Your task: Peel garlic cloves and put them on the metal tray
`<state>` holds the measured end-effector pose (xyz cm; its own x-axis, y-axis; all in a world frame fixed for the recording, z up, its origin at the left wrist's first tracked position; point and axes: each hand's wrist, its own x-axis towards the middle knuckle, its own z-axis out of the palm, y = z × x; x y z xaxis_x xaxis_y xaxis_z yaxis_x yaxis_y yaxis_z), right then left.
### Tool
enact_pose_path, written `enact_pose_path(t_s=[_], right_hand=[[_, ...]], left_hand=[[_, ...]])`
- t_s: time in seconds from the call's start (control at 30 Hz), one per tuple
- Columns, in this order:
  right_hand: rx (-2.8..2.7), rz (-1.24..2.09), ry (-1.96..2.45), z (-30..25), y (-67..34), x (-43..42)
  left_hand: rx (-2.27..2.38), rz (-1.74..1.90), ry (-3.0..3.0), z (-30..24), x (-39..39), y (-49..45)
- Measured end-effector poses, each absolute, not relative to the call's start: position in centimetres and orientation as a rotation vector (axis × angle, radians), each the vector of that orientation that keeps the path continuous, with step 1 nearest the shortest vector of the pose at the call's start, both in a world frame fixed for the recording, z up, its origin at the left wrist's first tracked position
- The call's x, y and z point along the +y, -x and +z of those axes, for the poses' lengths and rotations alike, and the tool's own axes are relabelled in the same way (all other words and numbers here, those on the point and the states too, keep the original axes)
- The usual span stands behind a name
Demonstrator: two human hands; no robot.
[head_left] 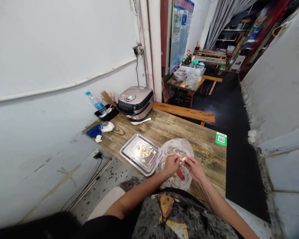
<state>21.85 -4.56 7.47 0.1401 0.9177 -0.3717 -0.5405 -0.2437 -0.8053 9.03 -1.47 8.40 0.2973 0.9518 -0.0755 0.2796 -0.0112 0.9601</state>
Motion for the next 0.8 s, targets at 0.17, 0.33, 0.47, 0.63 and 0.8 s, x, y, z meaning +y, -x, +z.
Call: enact_pose_path(t_s=[0.17, 0.33, 0.47, 0.63, 0.8], right_hand=[[-0.350, 1.519, 1.062, 7.3, -22.3, -4.7], [-0.357, 1.458, 1.094, 6.2, -22.7, -4.7], [-0.395, 1.398, 1.181, 5.8, -22.6, -4.8], [-0.472, 1.398, 1.232, 5.9, -22.2, -4.9], [-0.442, 1.443, 1.201, 5.6, -22.4, -5.0]], left_hand=[[1.233, 0.772, -1.449, 6.7, -1.1, -8.9], [1.046, 0.678, -1.616, 5.4, -1.3, -8.5], [1.076, 0.827, -1.480, 5.4, -1.3, -9.0], [1.117, 0.928, -1.488, 6.6, -1.1, -9.1], [1.166, 0.901, -1.480, 6.6, -1.1, -9.0]])
